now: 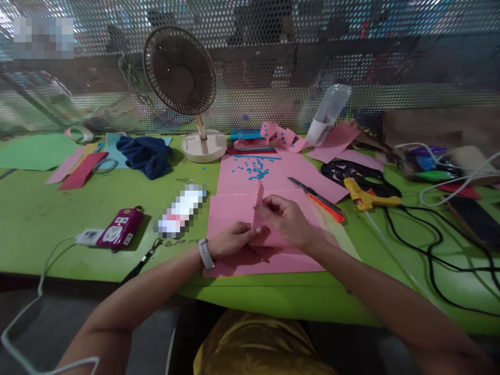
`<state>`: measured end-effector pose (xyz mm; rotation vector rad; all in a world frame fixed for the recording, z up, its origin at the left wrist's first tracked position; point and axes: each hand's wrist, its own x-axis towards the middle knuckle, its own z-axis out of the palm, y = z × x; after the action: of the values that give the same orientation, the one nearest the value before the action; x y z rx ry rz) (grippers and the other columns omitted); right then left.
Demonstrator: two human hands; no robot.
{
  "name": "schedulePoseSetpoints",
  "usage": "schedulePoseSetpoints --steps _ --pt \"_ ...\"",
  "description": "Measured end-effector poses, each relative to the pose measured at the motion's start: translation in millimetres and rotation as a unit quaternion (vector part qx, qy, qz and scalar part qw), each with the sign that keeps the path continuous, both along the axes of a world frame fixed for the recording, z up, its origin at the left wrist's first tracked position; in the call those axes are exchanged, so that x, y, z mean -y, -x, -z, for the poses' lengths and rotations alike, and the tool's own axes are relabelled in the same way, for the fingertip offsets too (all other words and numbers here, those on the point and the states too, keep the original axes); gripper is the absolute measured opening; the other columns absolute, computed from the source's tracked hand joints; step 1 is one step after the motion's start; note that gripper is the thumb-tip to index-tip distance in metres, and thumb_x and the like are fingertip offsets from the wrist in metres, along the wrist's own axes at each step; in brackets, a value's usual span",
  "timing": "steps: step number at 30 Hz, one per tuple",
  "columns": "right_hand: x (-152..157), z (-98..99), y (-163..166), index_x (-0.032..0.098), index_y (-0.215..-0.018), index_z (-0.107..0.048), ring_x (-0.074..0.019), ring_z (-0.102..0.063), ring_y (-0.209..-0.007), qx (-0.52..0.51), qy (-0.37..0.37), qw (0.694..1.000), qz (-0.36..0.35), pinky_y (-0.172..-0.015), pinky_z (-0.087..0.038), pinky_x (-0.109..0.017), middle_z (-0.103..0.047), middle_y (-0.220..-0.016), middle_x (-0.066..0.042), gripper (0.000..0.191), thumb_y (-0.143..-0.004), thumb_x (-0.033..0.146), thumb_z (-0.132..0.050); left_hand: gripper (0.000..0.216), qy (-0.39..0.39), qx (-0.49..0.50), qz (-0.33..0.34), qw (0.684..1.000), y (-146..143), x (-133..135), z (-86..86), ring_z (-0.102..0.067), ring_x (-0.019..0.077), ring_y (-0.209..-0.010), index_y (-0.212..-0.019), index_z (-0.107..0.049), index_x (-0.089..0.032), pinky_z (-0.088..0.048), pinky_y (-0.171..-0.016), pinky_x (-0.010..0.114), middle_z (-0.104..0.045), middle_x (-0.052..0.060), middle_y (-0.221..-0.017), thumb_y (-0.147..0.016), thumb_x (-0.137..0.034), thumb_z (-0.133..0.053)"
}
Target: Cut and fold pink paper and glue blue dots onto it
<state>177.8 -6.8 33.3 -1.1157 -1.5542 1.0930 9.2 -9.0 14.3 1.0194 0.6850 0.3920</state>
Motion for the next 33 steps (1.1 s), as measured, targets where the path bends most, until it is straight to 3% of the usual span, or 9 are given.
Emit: schedulePoseSetpoints --steps 12,22,33 --pt "-0.4 -1.1 0.0 0.019 -0.076 -0.059 -0.0141 -0.052 -0.069 -0.014 0.006 1.0 0.004 -0.066 -0.043 -0.028 -0.059 -0.073 0.0 0.033 -0.082 0.051 -0.063 0.056 -0.027 0.009 0.013 1.0 1.8 -0.2 0.2 -0.072 0.0222 -0.075 -0.081 -0.068 -0.007 -0.055 -0.078 0.033 -0.074 0.015 -0.08 -0.08 -0.062 -0.061" --pt "0.7 -1.2 1.3 0.019 -0.071 -0.056 -0.0132 -0.048 -0.065 -0.012 0.011 1.0 0.006 -0.062 -0.04 -0.027 -0.055 -0.068 0.001 0.038 -0.081 0.055 -0.063 0.055 -0.002 -0.016 -0.001 1.0 -0.7 0.8 -5.3 -0.069 0.0216 -0.07 -0.068 -0.061 -0.011 -0.055 -0.068 0.031 -0.07 0.009 -0.067 -0.07 -0.066 -0.068" --pt "0.6 1.1 0.7 0.019 -0.073 -0.058 -0.013 -0.048 -0.065 -0.02 0.01 1.0 0.005 -0.062 -0.04 -0.027 -0.056 -0.07 0.001 0.035 -0.081 0.053 -0.064 0.061 -0.033 -0.012 0.022 0.999 1.7 -0.8 -1.1 -0.072 0.0238 -0.079 -0.082 -0.068 -0.006 -0.055 -0.081 0.037 -0.074 0.017 -0.082 -0.077 -0.066 -0.061"
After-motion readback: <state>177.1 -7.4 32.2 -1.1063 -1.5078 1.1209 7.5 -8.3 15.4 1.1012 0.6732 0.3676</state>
